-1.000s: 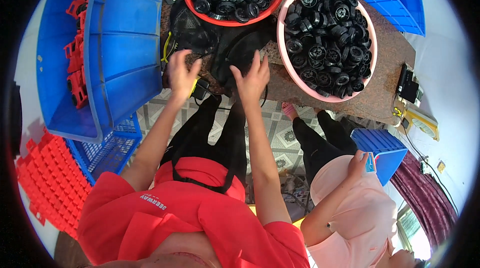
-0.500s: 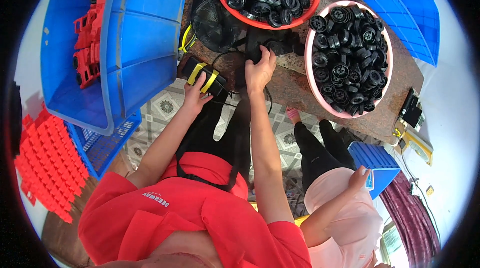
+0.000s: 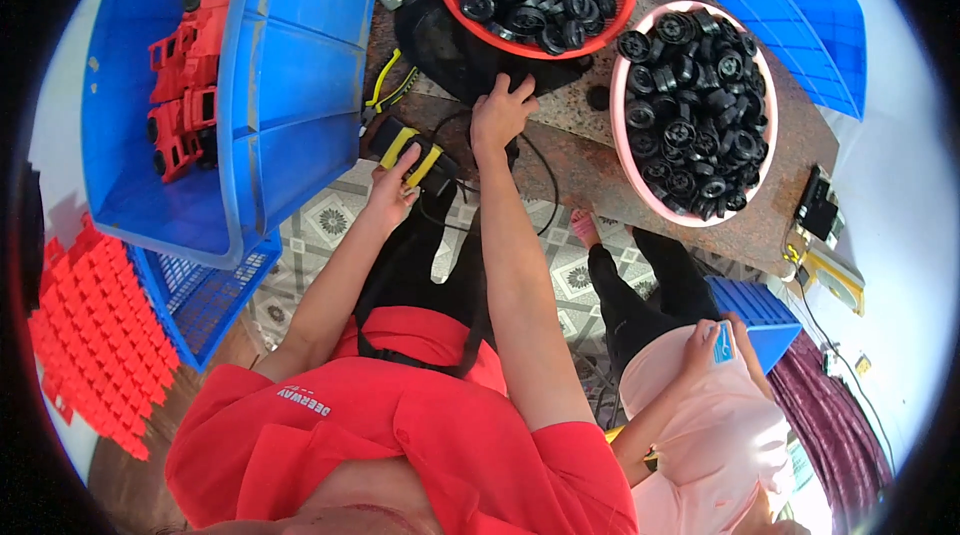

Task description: The person sorts and moves various plastic components, blue crates, pink baskets, and red crates by hand in a manufacturing workspace.

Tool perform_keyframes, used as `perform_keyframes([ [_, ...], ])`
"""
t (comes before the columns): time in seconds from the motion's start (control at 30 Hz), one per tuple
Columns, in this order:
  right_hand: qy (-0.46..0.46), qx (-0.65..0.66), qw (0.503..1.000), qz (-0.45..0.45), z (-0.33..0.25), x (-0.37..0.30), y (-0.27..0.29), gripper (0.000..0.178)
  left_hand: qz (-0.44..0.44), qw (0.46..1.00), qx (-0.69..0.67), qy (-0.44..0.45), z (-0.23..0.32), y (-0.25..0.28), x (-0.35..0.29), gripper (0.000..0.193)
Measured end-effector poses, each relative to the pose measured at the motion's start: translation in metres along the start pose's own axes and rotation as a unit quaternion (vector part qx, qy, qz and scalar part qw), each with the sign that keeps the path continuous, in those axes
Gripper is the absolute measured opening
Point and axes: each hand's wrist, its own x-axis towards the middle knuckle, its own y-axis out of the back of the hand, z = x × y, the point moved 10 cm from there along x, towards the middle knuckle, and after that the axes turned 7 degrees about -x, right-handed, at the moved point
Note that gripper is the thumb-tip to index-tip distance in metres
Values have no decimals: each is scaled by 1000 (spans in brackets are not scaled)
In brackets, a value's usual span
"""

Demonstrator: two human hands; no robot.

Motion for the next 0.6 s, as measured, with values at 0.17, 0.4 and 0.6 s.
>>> perform_keyframes([
  [0.17,8,36,999,-10,8,-13,25,45,-134,986,-82,56,-6,-20,-18,71],
  [0.4,-2,247,967,-67,50,-49,68,48,-263,951,-154,47,-1,-28,-46,47],
  [0.6,-106,492,833,-228,54,-66,108,41,-346,919,-181,52,8,-32,-65,45],
])
